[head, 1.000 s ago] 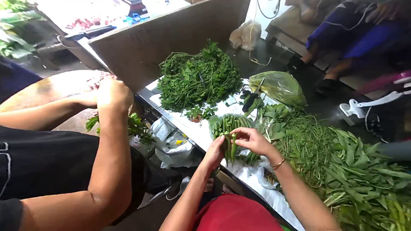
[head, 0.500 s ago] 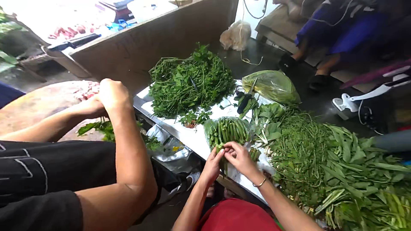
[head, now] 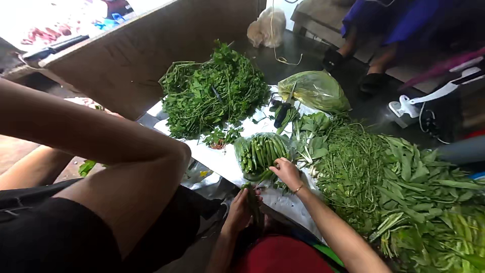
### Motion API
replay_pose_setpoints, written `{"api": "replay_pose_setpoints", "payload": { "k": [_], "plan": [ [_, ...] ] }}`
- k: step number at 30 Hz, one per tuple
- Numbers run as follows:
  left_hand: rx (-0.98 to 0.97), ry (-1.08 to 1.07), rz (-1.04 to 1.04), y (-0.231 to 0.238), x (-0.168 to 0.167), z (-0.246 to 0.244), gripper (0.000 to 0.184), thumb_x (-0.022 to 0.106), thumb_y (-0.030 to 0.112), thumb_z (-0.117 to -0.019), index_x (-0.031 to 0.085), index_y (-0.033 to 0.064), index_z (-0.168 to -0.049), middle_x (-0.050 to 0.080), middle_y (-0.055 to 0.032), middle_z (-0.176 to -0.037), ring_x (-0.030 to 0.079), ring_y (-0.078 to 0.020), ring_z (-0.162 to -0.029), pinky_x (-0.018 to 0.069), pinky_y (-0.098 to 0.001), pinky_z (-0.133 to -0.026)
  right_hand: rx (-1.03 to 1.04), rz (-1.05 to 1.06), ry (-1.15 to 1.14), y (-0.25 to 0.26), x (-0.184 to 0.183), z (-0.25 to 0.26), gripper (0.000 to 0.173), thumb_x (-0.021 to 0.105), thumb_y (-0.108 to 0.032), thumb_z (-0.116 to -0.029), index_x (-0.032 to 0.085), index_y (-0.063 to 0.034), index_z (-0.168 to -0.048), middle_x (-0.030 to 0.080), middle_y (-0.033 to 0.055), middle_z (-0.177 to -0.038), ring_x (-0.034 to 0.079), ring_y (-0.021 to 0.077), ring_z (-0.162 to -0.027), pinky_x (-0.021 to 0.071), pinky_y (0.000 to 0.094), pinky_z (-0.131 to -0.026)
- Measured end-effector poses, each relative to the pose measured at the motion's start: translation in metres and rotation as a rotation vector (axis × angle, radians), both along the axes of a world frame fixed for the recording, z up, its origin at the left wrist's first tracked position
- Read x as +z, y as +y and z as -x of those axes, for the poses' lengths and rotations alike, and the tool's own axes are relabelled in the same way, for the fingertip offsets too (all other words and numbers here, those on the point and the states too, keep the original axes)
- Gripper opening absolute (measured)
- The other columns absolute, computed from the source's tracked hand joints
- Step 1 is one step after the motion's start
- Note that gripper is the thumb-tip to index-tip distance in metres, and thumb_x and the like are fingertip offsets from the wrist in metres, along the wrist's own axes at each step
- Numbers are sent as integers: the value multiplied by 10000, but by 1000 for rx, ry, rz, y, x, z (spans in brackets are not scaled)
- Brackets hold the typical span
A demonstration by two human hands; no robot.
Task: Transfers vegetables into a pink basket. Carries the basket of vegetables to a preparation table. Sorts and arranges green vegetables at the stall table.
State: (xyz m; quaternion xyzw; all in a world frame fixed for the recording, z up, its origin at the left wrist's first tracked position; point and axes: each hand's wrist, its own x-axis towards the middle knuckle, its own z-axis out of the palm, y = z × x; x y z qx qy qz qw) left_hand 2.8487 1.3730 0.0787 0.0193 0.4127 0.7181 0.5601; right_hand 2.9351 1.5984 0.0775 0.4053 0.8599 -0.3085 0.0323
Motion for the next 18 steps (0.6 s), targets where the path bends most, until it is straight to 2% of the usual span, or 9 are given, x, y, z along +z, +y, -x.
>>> {"api": "replay_pose_setpoints", "payload": {
  "k": [2, 5, 8, 10, 12, 15, 18],
  "plan": [
    [2, -34, -41, 7, 6, 0, 366, 294, 219, -1108, 507, 10, -1319, 707, -133, -1029, 717, -229, -883, 610, -392, -820, -10, -87, -47, -4, -5, 11, 419, 661, -374, -980, 670, -21, -1206, 675, 182, -1190, 678, 340, -1065, 536, 520, -934],
    [-24, -4, -67, 16, 16, -1, 316, 448, 149, -1055, 491, 6, -1334, 702, -133, -1041, 711, -234, -905, 602, -402, -840, -38, -134, -39, -6, -10, 16, 363, 646, -314, -974, 680, -45, -1216, 667, 170, -1228, 680, 335, -1084, 546, 522, -917],
    [-70, 97, -96, 24, 23, 4, 369, 520, 131, -1010, 465, -16, -1344, 690, -128, -1051, 706, -238, -927, 597, -412, -870, -90, -142, 196, -8, -2, 8, 303, 661, -203, -929, 704, -20, -1168, 686, 185, -1172, 685, 334, -1053, 557, 506, -904],
    [-101, 223, -112, 28, 29, 8, 397, 512, 129, -998, 450, -34, -1354, 687, -121, -1067, 705, -226, -932, 594, -405, -881, -76, -73, 341, -9, 26, -6, 305, 640, -136, -932, 675, 34, -1183, 697, 217, -1157, 688, 338, -1071, 550, 493, -948],
    [-119, 373, -124, 32, 37, 14, 415, 504, 112, -992, 430, -56, -1364, 683, -116, -1071, 701, -208, -931, 592, -384, -878, 34, -45, 368, -9, 62, -26, 310, 610, -112, -939, 664, 57, -1192, 696, 228, -1153, 692, 330, -1060, 556, 470, -948],
    [-172, 598, -79, 36, 56, 23, 415, 535, 84, -992, 441, -70, -1366, 681, -101, -1104, 695, -180, -976, 582, -369, -920, 271, -100, 253, -9, 109, -55, 256, 616, -102, -950, 725, -13, -1164, 669, 197, -1143, 682, 295, -985, 576, 431, -874],
    [-287, 804, -103, 42, 70, 24, 432, 576, 136, -996, 475, -65, -1364, 679, -111, -1174, 685, -182, -1061, 568, -384, -974, 458, -66, 217, -15, 137, -62, 238, 639, -74, -959, 743, -34, -1170, 679, 186, -1164, 674, 300, -1068, 550, 446, -971]
  ]
}}
